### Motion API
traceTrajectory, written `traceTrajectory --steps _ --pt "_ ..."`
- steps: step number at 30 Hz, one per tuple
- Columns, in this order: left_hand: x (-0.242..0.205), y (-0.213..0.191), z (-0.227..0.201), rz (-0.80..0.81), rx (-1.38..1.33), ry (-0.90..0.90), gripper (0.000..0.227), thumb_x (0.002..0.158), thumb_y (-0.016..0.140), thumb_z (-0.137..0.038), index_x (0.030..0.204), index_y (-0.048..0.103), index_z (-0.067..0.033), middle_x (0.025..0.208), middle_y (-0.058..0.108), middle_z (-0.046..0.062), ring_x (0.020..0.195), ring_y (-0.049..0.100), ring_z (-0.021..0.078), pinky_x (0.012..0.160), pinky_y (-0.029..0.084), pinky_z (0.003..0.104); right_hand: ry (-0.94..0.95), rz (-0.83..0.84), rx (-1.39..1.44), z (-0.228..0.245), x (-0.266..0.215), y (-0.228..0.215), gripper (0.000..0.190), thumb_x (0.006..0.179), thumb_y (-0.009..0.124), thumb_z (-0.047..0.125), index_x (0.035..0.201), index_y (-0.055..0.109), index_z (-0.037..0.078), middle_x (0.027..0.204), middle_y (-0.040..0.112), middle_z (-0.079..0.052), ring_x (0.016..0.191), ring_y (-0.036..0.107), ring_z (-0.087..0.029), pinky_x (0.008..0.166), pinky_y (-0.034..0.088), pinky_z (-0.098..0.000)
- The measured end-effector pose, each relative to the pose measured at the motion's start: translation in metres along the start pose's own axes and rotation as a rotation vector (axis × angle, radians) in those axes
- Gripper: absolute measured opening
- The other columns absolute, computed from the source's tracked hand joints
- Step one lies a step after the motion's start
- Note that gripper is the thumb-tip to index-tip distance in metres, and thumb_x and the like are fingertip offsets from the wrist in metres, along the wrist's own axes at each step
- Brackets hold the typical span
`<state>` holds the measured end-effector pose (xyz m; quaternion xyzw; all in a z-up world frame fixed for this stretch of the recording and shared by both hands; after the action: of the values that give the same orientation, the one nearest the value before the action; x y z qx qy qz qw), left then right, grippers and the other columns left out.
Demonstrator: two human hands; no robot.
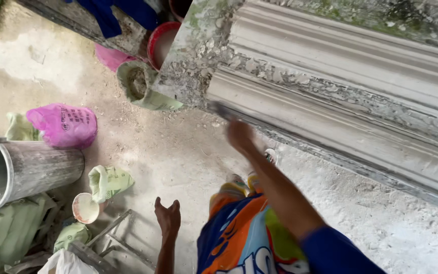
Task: The person scrapes plaster residue from decorative moldings using a putty knife on a dusty workbench and wipes their hands with a cloth.
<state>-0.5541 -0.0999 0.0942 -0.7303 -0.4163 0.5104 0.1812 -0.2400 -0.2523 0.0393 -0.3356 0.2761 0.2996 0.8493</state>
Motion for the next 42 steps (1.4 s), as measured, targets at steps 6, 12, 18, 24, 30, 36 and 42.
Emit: traceTrajectory --steps 6,12,18,24,30,36,42 --pt "0.008 -0.021 -0.002 -0.113 0.154 0.238 0.078 0.092 0.062 -0.018 0.16 0.025 -0.0049 0.158 0.035 0.021 0.11 0.07 0.0336 0.112 0.044 0.053 -0.065 0.04 -0.028 -0.013 0.004 -0.004 0.05 0.109 0.033 0.027 0.155 0.038 0.01 0.064 0.05 0.002 0.044 0.038 -0.008 0.032 0.031 -0.0247" --pt "0.073 -0.014 0.065 -0.175 0.115 0.164 0.083 0.089 0.068 -0.025 0.156 0.03 0.0079 0.154 0.041 0.032 0.144 0.041 0.0411 0.119 0.034 0.044 -0.095 0.015 -0.437 -0.075 0.006 -0.005 0.041 0.103 0.043 0.021 0.138 0.046 0.0 0.104 0.07 -0.021 0.088 0.071 -0.046 0.061 0.061 -0.0544" --pt "0.12 -0.004 -0.044 -0.099 0.228 0.593 0.073 0.093 0.068 -0.017 0.155 0.033 0.0022 0.147 0.041 0.036 0.105 0.071 0.0423 0.092 0.061 0.053 -0.092 -0.085 -0.306 0.054 0.064 0.055 0.032 0.097 0.053 0.031 0.125 0.06 0.018 0.091 0.072 -0.022 0.092 0.074 -0.048 0.069 0.06 -0.0633" --pt "0.216 0.006 -0.185 0.053 0.27 0.601 0.076 0.098 0.065 -0.038 0.158 0.034 -0.0029 0.148 0.043 0.031 0.121 0.063 0.0423 0.101 0.055 0.056 -0.366 -0.309 -0.379 -0.021 -0.017 0.022 0.036 0.094 0.056 0.036 0.129 0.063 0.035 0.092 0.073 -0.015 0.085 0.075 -0.039 0.069 0.061 -0.0541" --pt "0.345 0.067 -0.271 0.359 0.028 0.358 0.075 0.106 0.049 -0.055 0.157 0.037 -0.0024 0.159 0.036 0.032 0.131 0.052 0.0538 0.108 0.039 0.072 0.568 -0.221 -0.532 -0.156 -0.06 0.042 0.032 0.098 0.052 0.045 0.129 0.06 0.051 0.102 0.069 0.001 0.097 0.075 -0.023 0.075 0.063 -0.0432" --pt "0.341 0.098 -0.301 0.659 -0.298 -0.05 0.072 0.102 0.055 -0.057 0.154 0.039 -0.0102 0.16 0.036 0.021 0.142 0.044 0.0489 0.118 0.026 0.065 0.533 -1.064 -0.142 -0.082 -0.084 0.133 0.022 0.096 0.058 0.022 0.118 0.057 0.026 0.075 0.056 -0.019 0.069 0.066 -0.05 0.053 0.051 -0.0569" --pt "0.375 0.079 -0.283 0.71 -0.106 0.005 0.081 0.105 0.054 -0.055 0.161 0.022 -0.0066 0.164 0.015 0.031 0.143 0.042 0.0508 0.117 0.03 0.062 0.675 -1.149 1.028 -0.007 -0.058 0.154 0.054 0.092 0.064 0.022 0.142 0.047 0.012 0.063 0.061 -0.02 0.047 0.063 -0.03 0.042 0.049 -0.0384"
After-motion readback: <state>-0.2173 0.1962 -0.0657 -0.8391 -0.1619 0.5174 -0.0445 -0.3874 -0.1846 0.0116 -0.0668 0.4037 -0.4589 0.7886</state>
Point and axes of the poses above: each hand's wrist, its own x-axis towards the middle knuckle, its own y-axis out of the palm, z = x × y, the point moved 4 cm from there along x, towards the middle knuckle
